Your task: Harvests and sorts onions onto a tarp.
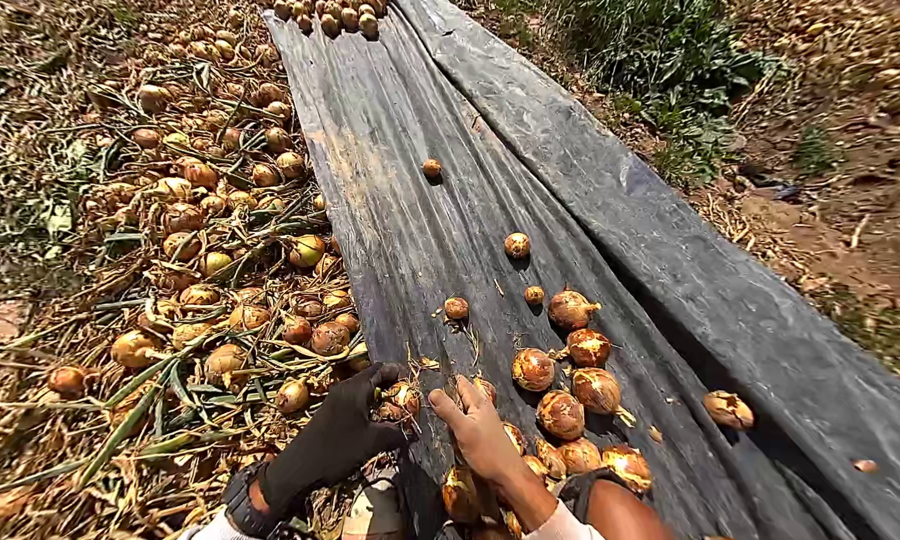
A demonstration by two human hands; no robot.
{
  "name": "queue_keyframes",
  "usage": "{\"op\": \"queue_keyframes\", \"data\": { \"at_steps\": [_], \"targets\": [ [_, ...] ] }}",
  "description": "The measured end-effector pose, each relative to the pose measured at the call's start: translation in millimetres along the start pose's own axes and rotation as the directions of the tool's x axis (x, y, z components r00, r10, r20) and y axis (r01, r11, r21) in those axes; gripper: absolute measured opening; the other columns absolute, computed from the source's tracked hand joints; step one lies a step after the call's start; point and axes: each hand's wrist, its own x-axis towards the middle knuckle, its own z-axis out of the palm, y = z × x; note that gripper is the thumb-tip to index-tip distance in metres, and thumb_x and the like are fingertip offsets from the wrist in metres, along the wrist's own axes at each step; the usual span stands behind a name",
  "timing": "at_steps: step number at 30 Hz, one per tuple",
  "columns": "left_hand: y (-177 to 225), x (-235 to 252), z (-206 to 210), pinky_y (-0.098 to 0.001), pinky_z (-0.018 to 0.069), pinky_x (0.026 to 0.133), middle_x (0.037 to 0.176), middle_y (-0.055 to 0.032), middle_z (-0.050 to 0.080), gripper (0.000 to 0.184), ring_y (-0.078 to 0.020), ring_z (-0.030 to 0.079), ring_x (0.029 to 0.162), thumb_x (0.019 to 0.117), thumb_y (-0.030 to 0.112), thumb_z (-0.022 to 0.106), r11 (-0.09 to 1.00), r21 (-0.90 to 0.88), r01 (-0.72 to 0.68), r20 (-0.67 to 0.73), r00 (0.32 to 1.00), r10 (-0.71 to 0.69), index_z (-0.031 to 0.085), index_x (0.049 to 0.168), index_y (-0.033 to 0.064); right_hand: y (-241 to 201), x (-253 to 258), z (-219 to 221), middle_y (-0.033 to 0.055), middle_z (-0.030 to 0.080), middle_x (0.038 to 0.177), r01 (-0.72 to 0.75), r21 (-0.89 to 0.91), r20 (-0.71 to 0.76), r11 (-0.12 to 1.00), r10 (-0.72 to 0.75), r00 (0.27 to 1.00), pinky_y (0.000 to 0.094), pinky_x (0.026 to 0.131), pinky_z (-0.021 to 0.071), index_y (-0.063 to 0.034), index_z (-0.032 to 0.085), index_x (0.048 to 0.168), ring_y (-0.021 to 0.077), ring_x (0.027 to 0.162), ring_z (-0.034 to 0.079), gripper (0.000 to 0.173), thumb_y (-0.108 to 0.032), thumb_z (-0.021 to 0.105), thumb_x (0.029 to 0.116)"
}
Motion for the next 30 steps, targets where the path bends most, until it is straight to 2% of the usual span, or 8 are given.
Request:
{"op": "queue_keyframes", "data": {
  "at_steps": [3, 8, 13, 19, 21, 24, 27, 30],
  "targets": [
    [0, -13, -3, -0.0413, 0.0565, 0.098, 0.123, -0.0053, 0.07, 0.063, -0.0165, 0.066, 0.113, 0.0778, 0.041, 0.086, 0.929, 0.299, -0.217, 0.015, 0.975, 0.223, 0.068, 0.132, 0.0133, -9, -11, 11, 0.0078, 0.07, 0.116, 0.095, -0.057, 0.055, 0.994, -0.092, 0.994, 0.0355, 0.094, 0.0562, -0.0009, 0.057, 0.137, 0.0109, 0.105, 0.067, 0.098, -0.082, 0.058, 0.083],
    [-22, -25, -15, -0.0389, 0.059, 0.09, 0.108, -0.0007, 0.076, 0.049, -0.0119, 0.071, 0.098, 0.0879, 0.042, 0.079, 0.917, 0.321, -0.236, 0.138, 0.97, 0.201, 0.072, 0.129, 0.0165, 0, -6, 10, -0.0018, 0.054, 0.073, 0.187, -0.002, 0.274, 0.982, -0.179, 0.945, 0.031, 0.061, 0.0478, -0.0099, 0.066, 0.099, 0.0097, 0.063, 0.053, 0.051, -0.055, 0.043, 0.1057],
    [-46, -11, -35, -0.0509, 0.0539, 0.061, 0.068, -0.0032, 0.061, 0.052, -0.0229, 0.064, 0.067, 0.1014, 0.059, 0.05, 0.823, 0.56, 0.098, -0.068, 0.995, -0.072, 0.068, 0.08, 0.0153, 17, 11, 15, -0.0023, 0.051, 0.066, 0.067, 0.033, 0.18, 0.997, -0.072, 0.981, 0.0315, 0.056, 0.0473, -0.0121, 0.068, 0.098, 0.011, 0.057, 0.05, 0.049, -0.054, 0.043, 0.1053],
    [-20, -2, -3, -0.0484, 0.058, 0.07, 0.084, -0.0092, 0.067, 0.035, -0.0262, 0.068, 0.078, 0.1031, 0.038, 0.055, 0.802, 0.568, -0.186, 0.128, 0.982, 0.138, 0.068, 0.092, 0.0075, 30, 23, 18, 0.0016, 0.067, 0.089, -0.218, -0.093, 0.188, 0.972, 0.232, 0.955, 0.0374, 0.073, 0.0546, -0.0113, 0.068, 0.114, 0.0126, 0.077, 0.063, 0.071, -0.076, 0.054, 0.0879],
    [-7, 2, 15, -0.0541, 0.0551, 0.072, 0.085, -0.0137, 0.066, 0.036, -0.0329, 0.068, 0.083, 0.103, 0.035, 0.054, 0.8, 0.572, -0.182, 0.273, 0.962, 0.023, 0.065, 0.089, 0.0046, 20, 16, 23, 0.0, 0.064, 0.078, -0.229, -0.056, 0.109, 0.972, 0.233, 0.966, 0.0334, 0.069, 0.0523, -0.0093, 0.068, 0.097, 0.0093, 0.071, 0.061, 0.053, -0.062, 0.061, 0.0938],
    [-7, 8, 22, -0.0562, 0.0556, 0.068, 0.084, -0.0107, 0.07, 0.022, -0.0325, 0.071, 0.082, 0.0969, 0.027, 0.06, 0.754, 0.645, -0.121, 0.204, 0.979, -0.018, 0.071, 0.091, 0.0088, 16, 9, 20, -0.0019, 0.07, 0.09, -0.052, -0.107, 0.094, 0.993, 0.062, 0.994, 0.0314, 0.085, 0.0567, -0.011, 0.071, 0.108, 0.0052, 0.087, 0.067, 0.048, -0.056, 0.059, 0.0968],
    [-20, 19, 9, -0.0578, 0.0546, 0.065, 0.081, -0.0095, 0.069, 0.025, -0.0334, 0.07, 0.08, 0.0981, 0.036, 0.06, 0.657, 0.73, 0.19, -0.049, 0.973, -0.227, 0.071, 0.09, 0.0153, 11, 8, 9, -0.0003, 0.054, 0.064, -0.077, -0.056, 0.023, 0.995, 0.078, 0.997, 0.0351, 0.056, 0.0471, -0.0131, 0.066, 0.087, 0.0122, 0.057, 0.052, 0.057, -0.066, 0.05, 0.0974],
    [-24, 14, 7, -0.068, 0.0516, 0.086, 0.108, -0.0247, 0.07, 0.047, -0.046, 0.067, 0.106, 0.098, 0.048, 0.059, 0.49, 0.745, 0.452, -0.087, 0.795, -0.601, 0.072, 0.105, 0.0029, 5, 6, -17, -0.0007, 0.039, 0.052, -0.021, 0.157, -0.096, 0.987, 0.037, 0.995, 0.0282, 0.038, 0.0358, -0.0155, 0.054, 0.073, 0.0115, 0.04, 0.037, 0.066, -0.077, 0.043, 0.0945]
  ]
}}
